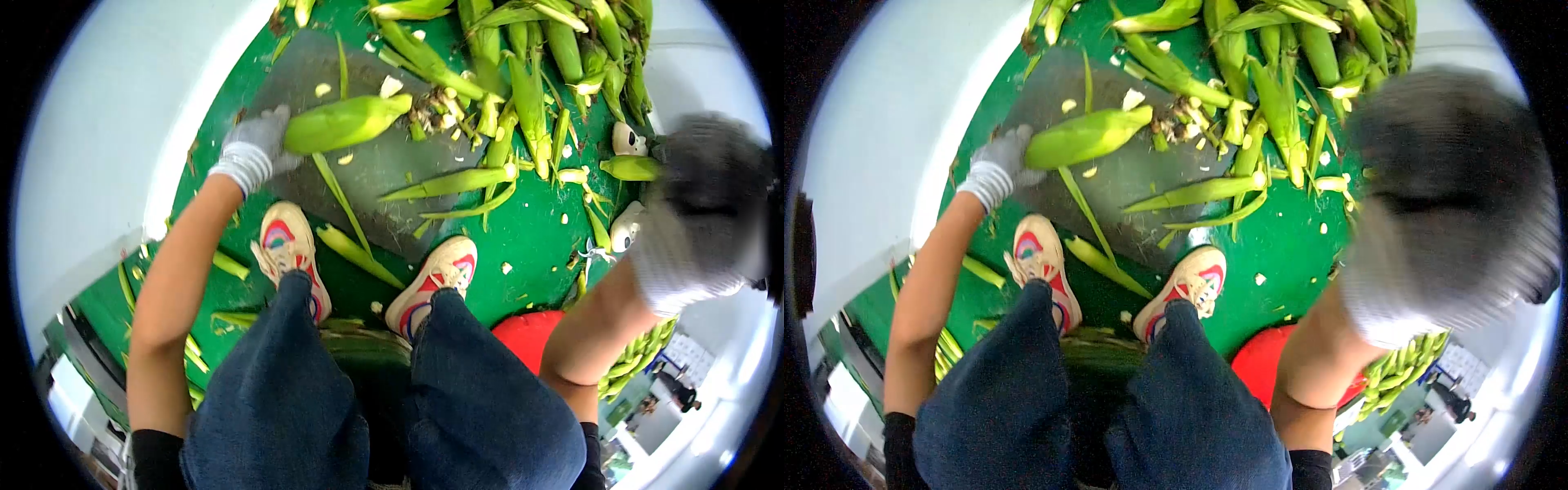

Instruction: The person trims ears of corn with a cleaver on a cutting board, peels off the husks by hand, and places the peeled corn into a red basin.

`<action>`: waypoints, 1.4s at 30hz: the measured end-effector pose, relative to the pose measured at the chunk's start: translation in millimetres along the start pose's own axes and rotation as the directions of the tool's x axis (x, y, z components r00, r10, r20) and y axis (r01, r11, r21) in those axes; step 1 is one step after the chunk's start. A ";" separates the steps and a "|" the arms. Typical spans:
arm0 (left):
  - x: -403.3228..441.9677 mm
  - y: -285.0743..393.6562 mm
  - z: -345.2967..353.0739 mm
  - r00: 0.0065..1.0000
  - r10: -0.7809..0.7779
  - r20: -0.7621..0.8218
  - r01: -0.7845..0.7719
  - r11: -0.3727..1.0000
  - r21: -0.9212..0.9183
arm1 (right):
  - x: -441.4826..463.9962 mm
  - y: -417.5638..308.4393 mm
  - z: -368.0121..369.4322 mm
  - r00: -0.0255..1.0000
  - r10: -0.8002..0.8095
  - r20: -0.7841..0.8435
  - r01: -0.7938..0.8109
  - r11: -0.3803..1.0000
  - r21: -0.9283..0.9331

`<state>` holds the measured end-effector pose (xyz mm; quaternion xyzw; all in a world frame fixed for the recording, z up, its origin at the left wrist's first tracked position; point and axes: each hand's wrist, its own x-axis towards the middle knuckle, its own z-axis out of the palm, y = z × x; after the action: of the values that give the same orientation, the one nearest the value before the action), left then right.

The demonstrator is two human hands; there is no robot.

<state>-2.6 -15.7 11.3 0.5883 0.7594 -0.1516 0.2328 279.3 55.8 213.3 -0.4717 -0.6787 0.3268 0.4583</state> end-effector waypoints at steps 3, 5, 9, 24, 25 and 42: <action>11.7 -12.5 25.8 0.989 0.091 -0.114 -0.087 0.995 0.042 | -11.9 44.3 29.0 0.997 -0.027 0.071 0.029 0.999 -0.034; -2.6 -3.2 16.8 0.998 0.041 -0.049 -0.042 0.999 -0.030 | -54.7 134.8 71.7 0.945 0.191 0.265 -0.124 0.960 -0.251; -6.0 -15.2 39.7 0.999 0.031 -0.011 -0.029 0.988 0.149 | -182.0 232.5 83.3 0.759 0.490 0.428 -0.256 0.829 -0.496; -63.1 -37.4 32.8 0.854 0.400 -0.333 -0.520 0.647 -0.557 | -57.0 114.6 68.6 0.676 -0.089 0.731 0.064 0.996 0.062; -66.8 -29.7 8.1 0.808 0.489 -0.328 -0.589 0.684 -0.431 | -51.1 107.7 78.9 0.467 0.010 0.884 0.004 1.000 -0.014; -54.4 52.5 14.0 0.959 0.061 0.276 0.238 -0.703 -0.670 | -97.9 109.6 90.9 0.709 0.000 0.705 -0.173 0.970 0.173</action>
<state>61.4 -53.8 30.7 -0.0931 0.4746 0.5628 0.6704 245.2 0.2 53.3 -0.2889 -0.7365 0.5773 0.2020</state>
